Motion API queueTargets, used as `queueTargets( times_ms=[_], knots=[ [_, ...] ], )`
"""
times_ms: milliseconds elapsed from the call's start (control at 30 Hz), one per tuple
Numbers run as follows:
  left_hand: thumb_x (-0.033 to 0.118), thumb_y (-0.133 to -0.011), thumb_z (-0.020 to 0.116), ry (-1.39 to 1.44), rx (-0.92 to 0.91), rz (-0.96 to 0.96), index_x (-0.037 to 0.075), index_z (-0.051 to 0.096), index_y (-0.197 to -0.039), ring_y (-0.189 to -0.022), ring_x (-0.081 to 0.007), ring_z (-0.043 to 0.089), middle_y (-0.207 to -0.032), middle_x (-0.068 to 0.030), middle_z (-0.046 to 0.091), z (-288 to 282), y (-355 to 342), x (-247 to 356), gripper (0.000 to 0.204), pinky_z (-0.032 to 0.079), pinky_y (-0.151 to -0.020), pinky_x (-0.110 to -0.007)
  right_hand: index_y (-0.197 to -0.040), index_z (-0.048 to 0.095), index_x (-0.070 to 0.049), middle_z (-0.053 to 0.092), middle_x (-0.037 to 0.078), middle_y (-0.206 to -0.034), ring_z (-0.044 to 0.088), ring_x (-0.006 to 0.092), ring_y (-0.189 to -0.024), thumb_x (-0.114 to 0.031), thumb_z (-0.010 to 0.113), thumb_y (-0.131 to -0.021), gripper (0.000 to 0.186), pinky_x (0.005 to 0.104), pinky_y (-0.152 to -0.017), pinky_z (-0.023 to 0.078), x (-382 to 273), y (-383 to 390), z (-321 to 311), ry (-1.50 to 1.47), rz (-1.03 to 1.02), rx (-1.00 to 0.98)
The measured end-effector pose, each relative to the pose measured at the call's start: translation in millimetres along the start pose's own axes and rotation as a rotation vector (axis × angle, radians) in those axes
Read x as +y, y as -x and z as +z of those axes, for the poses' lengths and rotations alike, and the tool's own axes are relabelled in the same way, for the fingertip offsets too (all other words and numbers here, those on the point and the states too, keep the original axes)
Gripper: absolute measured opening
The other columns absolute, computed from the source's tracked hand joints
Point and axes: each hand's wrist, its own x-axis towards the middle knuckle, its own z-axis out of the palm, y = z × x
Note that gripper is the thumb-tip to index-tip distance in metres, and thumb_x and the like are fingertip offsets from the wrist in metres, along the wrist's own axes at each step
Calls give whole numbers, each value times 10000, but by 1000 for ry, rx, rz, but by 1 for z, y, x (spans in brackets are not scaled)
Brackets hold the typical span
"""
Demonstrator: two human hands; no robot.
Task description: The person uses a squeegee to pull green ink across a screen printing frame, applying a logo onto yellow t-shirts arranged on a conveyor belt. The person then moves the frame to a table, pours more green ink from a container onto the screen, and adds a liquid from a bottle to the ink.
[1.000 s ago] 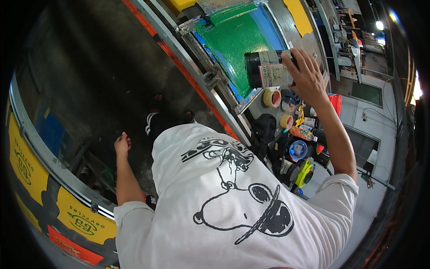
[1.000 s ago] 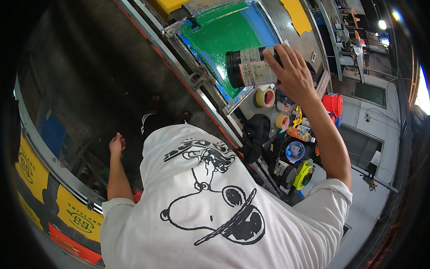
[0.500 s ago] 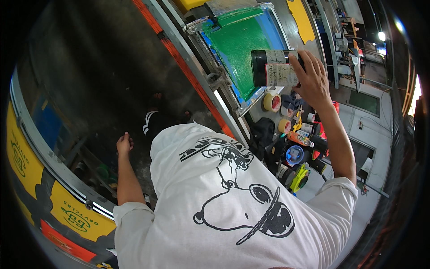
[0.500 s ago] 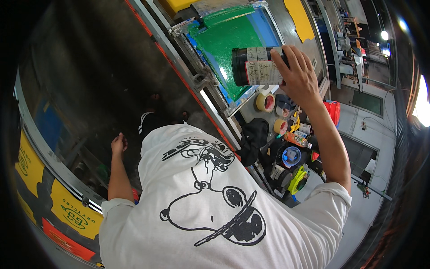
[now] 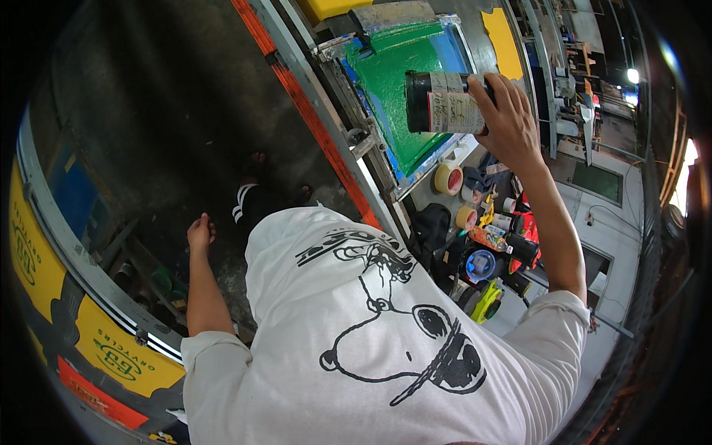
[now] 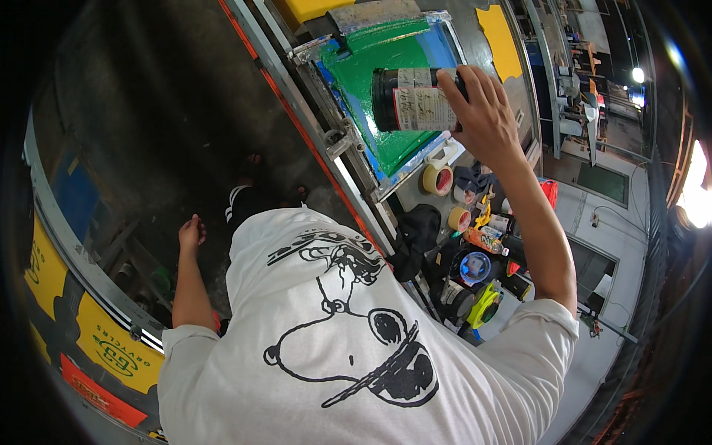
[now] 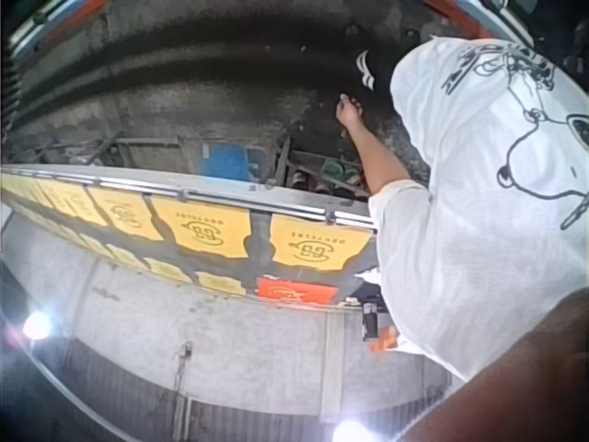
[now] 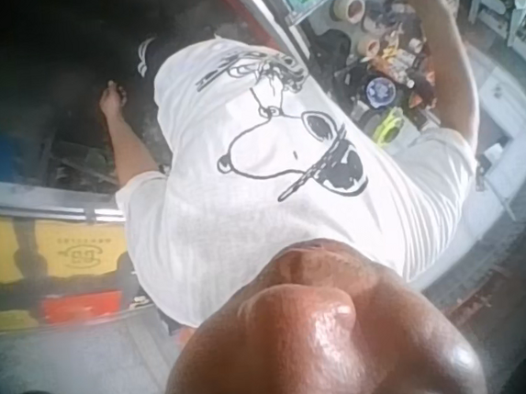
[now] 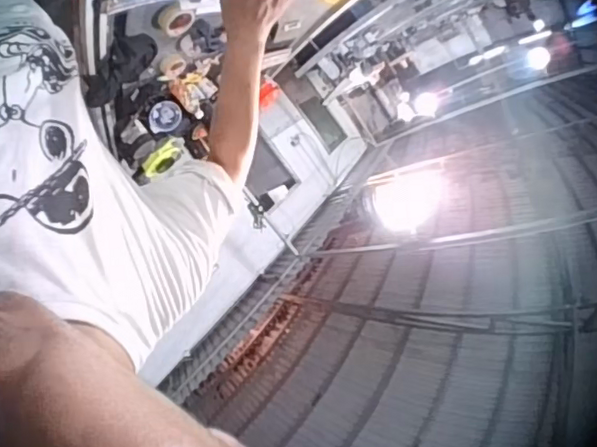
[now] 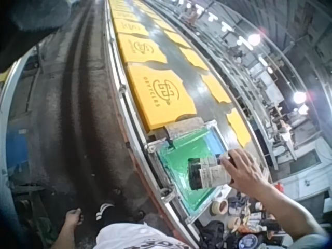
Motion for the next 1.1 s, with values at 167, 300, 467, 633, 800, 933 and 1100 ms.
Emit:
queueTargets(
  times_ms=[167, 300, 467, 633, 800, 933, 1100],
  knots=[
    [395, -995, 652, 7, -6, 6, 75, 652, -1047, -609, -102, 595, -772, -1, 635, -2, -2, -2, 325, 444, -498, -237, -1443, 473, -164, 503, 136, -1333, 497, 337, -1293, -68, 876, -574, 963, 464, -1099, 405, 4, -18, 9, 5, -34, 34],
    [389, -1001, 646, 16, 1, -1, 72, 648, -1037, -605, -102, 588, -766, -1, 627, -3, 0, -3, 319, 433, -492, -233, -1449, 463, -169, 504, 135, -1333, 502, 333, -1291, -97, 888, -579, 971, 463, -1088, 411, 9, -31, 16, 16, -42, 43],
    [370, -1011, 633, 51, -2, -1, 74, 645, -1032, -596, -102, 577, -758, 2, 616, -8, 1, -5, 297, 422, -484, -236, -1450, 459, -174, 512, 137, -1328, 508, 325, -1289, -117, 876, -607, 943, 459, -1087, 410, 8, -45, 20, 20, -29, 53],
    [377, -1004, 640, 57, 7, -10, 68, 651, -1035, -600, -101, 584, -760, -2, 625, -11, -1, -8, 311, 435, -488, -232, -1442, 465, -172, 519, 138, -1322, 516, 326, -1276, -87, 848, -612, 917, 454, -1087, 406, 9, -53, 25, 35, -26, 63],
    [398, -994, 650, 49, 9, -10, 69, 657, -1034, -600, -97, 590, -764, 2, 634, -14, -5, -14, 332, 450, -495, -231, -1435, 473, -166, 519, 141, -1324, 520, 329, -1263, -72, 829, -604, 909, 455, -1077, 408, 11, -61, 27, 19, -37, 76],
    [408, -992, 651, 42, 28, -14, 82, 658, -1025, -593, -93, 589, -763, 12, 636, -13, -2, -11, 328, 448, -493, -231, -1431, 478, -164, 520, 138, -1325, 518, 328, -1263, -71, 825, -609, 897, 456, -1075, 407, 11, -63, 29, -3, -29, 77],
    [406, -989, 655, 47, 25, -10, 91, 656, -1016, -589, -88, 588, -759, 16, 636, -15, -2, -9, 316, 441, -485, -229, -1439, 470, -174, 519, 131, -1329, 510, 324, -1276, -95, 845, -596, 926, 456, -1076, 407, 9, -62, 26, -6, -9, 63]
  ],
)
